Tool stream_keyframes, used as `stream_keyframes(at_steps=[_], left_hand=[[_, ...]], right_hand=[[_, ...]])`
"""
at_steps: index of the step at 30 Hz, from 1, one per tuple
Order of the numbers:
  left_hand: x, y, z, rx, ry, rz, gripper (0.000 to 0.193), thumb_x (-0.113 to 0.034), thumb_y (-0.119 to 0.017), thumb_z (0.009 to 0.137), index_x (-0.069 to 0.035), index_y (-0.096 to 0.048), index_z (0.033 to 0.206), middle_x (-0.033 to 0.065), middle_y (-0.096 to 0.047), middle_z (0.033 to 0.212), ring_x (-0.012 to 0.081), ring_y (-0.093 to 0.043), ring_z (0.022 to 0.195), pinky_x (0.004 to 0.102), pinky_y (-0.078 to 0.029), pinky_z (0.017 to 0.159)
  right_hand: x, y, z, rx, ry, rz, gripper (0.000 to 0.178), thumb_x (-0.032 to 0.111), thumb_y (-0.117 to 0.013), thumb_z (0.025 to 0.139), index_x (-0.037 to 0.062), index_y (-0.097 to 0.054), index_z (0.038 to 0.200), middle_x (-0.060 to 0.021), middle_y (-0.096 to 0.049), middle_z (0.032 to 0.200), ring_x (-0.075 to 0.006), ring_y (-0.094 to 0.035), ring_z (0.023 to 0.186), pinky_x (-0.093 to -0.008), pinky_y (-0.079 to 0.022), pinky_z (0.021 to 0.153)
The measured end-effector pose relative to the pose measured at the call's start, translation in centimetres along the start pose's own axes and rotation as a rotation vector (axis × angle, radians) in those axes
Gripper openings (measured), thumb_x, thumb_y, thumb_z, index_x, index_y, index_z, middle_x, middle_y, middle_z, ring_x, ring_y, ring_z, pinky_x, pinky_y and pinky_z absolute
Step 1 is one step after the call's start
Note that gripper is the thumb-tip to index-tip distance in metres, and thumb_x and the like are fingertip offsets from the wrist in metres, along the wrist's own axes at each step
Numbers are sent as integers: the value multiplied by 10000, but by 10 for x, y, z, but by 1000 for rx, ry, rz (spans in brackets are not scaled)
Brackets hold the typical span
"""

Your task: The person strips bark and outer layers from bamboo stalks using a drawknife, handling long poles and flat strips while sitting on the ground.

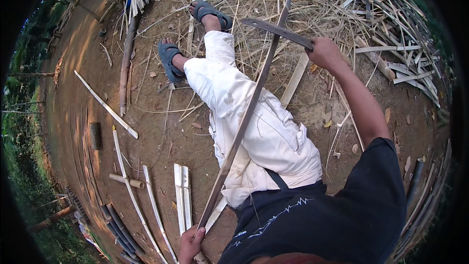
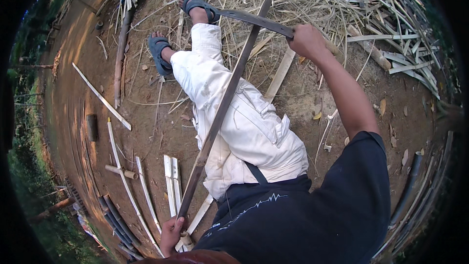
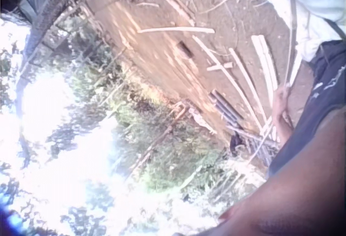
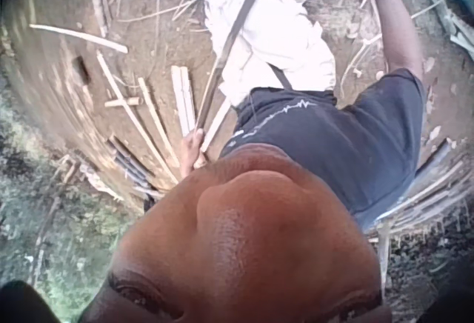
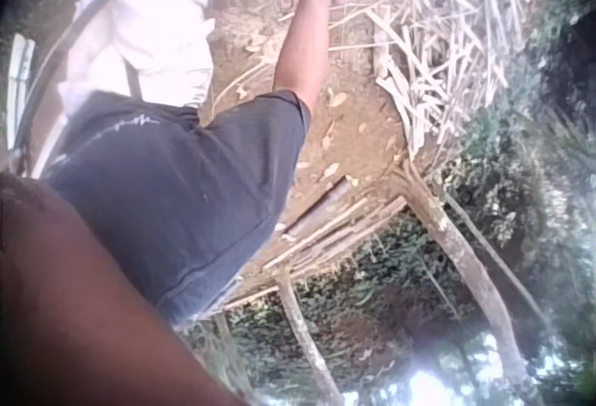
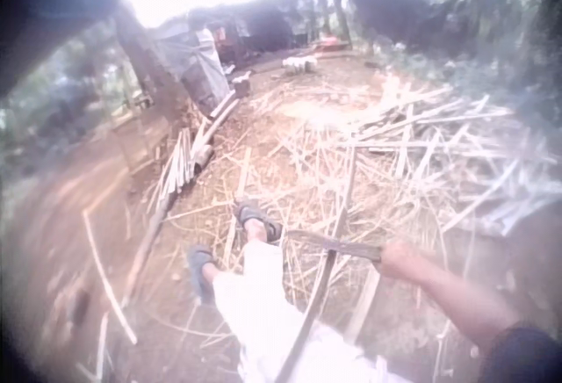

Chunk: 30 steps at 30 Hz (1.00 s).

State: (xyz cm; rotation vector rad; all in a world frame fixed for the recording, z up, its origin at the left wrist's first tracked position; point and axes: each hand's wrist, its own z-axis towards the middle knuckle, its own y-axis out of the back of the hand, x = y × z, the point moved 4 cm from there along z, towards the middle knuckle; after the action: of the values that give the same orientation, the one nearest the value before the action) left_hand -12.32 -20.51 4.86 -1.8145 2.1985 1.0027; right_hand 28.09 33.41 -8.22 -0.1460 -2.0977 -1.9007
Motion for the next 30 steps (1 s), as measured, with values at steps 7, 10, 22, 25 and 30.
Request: stream_keyframes(at_steps=[7, 10, 22, 25, 30], left_hand=[[-32, 10, -19, -61, 58, 57, 397, -292, -593, 1030, -4, -610, 758, -21, -522, 643, 75, -479, 604, 267, -437, 574], [-29, 18, -26, -76, 52, 13, 396, -281, -602, 1026, 5, -604, 752, -27, -507, 644, 78, -471, 609, 264, -402, 560], [-73, 43, -37, -129, 54, 249, 266, -239, -641, 995, 22, -664, 948, -14, -532, 672, 100, -460, 641, 301, -390, 584], [-87, 36, -28, -148, -62, 364, 346, -185, -657, 965, 34, -540, 724, 58, -485, 621, 149, -456, 582, 335, -371, 566], [-130, -21, -2, -372, -169, 500, 415, -94, -742, 866, -22, -662, 1266, 150, -604, 824, 265, -580, 721, 373, -458, 684]], right_hand=[[48, 5, -31, 132, 214, -188, 204, 236, -644, 818, 49, -704, 876, -188, -715, 900, -376, -703, 863, -490, -562, 793], [48, -11, -38, 107, 256, -135, 222, 235, -645, 819, 28, -701, 874, -200, -715, 903, -373, -706, 871, -490, -561, 797], [9, -20, -8, 120, 78, -3, 239, 261, -687, 824, 43, -672, 922, -226, -700, 849, -391, -698, 845, -497, -555, 753], [68, -15, -81, 78, 375, 137, 222, 157, -713, 675, 42, -580, 811, -153, -643, 724, -366, -669, 733, -481, -525, 659], [122, -10, -169, 56, 604, 315, 271, 128, -722, 586, 54, -564, 794, -109, -623, 733, -307, -655, 696, -426, -527, 654]])
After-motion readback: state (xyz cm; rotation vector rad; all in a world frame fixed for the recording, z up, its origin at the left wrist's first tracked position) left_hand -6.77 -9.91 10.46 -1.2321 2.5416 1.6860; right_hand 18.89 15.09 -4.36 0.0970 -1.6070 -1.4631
